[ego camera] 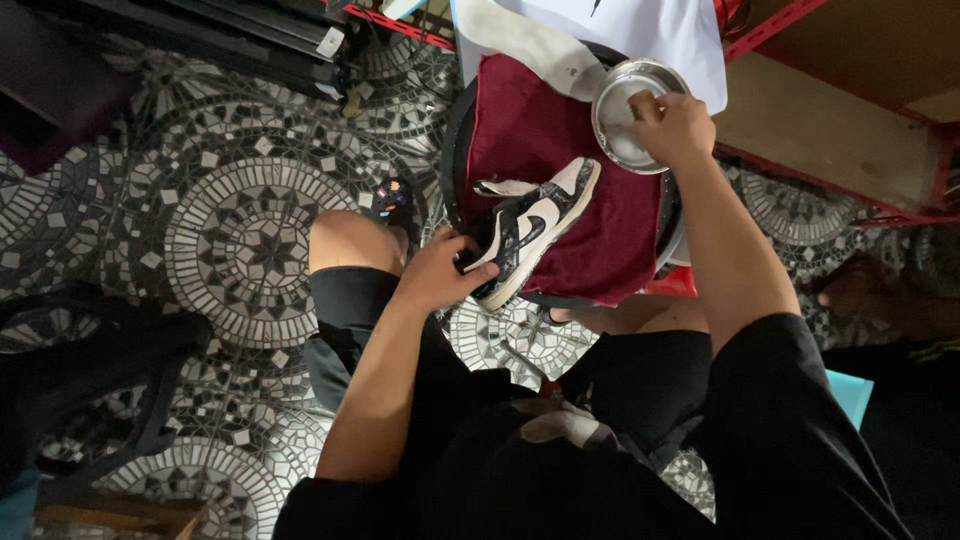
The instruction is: The person sits cross-legged and scrubs a white and black sneaker with a brush. They repeatedly dip the brush into a metal bowl containing a white cleaning solution and scrub the shoe's upper and sole.
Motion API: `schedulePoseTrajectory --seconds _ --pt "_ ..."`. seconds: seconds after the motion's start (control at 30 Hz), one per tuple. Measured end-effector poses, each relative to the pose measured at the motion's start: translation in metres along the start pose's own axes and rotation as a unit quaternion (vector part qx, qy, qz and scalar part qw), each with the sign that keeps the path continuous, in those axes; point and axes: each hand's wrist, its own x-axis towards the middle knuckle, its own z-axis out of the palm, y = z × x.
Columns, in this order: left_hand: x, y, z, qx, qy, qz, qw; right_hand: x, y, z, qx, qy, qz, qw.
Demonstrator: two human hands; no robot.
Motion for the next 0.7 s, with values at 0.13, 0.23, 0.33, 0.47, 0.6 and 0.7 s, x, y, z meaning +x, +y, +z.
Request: schedulePoseTrajectory --seconds 0.13,0.23,0.33,0.47,0.6,0.7 --pt "0.0 -0.014 0.007 -0.076 -0.011 -0.027 0.997 -0.001 0.004 -0.016 0.004 0.055 -0.013 0.998" --pt "0.005 -0.041 0.017 -0.108 -0.03 0.018 0.994 0.008 0.029 -0.012 -0.005 0.111 -0.049 0.993" --pt "0.003 -0.041 0.022 -0.037 0.042 0.108 0.993 0.003 0.04 -0.02 -0.019 0.148 -0.067 0.987" --pt "0.0 -0.02 0.016 0.042 0.215 0.226 0.949 -0.022 0.045 -0.034 0.087 0.137 -0.047 0.986" --pt "0.019 -0.022 0.026 -0.053 0.16 0.245 0.955 -0.114 -0.007 -0.034 0.127 0.215 -0.139 0.958" --pt "0.029 -0.018 0.03 -0.057 0.122 0.23 0.964 -0.202 -0.077 -0.03 0.204 0.234 -0.191 0.931"
